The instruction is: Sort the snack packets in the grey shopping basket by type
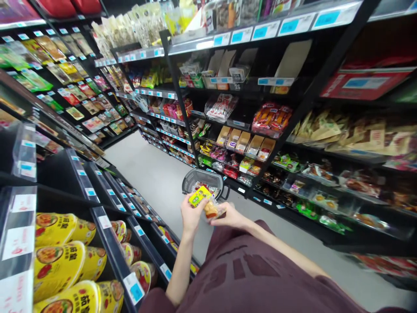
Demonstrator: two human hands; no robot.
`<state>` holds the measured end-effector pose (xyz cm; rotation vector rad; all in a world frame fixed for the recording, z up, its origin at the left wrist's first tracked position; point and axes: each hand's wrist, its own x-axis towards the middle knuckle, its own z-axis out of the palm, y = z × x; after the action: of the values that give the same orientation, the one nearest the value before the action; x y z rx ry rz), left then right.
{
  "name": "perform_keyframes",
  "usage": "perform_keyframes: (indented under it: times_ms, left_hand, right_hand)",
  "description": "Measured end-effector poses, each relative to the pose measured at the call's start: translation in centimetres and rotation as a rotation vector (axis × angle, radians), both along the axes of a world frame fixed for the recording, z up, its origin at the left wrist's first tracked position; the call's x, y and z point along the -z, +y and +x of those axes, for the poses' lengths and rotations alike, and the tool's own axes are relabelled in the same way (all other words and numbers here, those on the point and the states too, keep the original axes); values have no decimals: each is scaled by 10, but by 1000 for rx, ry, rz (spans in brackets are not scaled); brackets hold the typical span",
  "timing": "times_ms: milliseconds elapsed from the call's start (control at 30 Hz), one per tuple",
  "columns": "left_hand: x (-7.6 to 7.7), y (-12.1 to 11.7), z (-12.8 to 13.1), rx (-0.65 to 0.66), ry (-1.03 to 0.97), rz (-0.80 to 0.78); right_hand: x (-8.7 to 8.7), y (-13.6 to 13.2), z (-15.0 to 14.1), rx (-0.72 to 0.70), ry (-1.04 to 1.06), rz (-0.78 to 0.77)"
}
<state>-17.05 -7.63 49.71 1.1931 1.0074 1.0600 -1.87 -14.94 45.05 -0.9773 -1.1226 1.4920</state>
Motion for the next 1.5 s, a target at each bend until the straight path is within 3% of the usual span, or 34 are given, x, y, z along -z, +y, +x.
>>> perform_keyframes:
  times_ms: [233,333,500,600,933,1500]
  left_hand:
    - [4,15,-14,131,182,67]
    - [3,17,-15,173,242,101]
    - [4,13,-5,201,52,-9]
    - [6,7,3,254,58,-42]
    - [14,-8,14,334,112,-22]
    - [27,-19,26,335,72,-92]
  right_hand:
    - [-4,13,4,-9,34,-44]
    - [-9,14,1,100,2,-73]
    - [-14,0,8,288,-6,-80]
    - [-11,-5,14,427,66,-84]
    - [-7,-10,14,403,93,-113]
    - [-4,-26,15,541,60,-113]
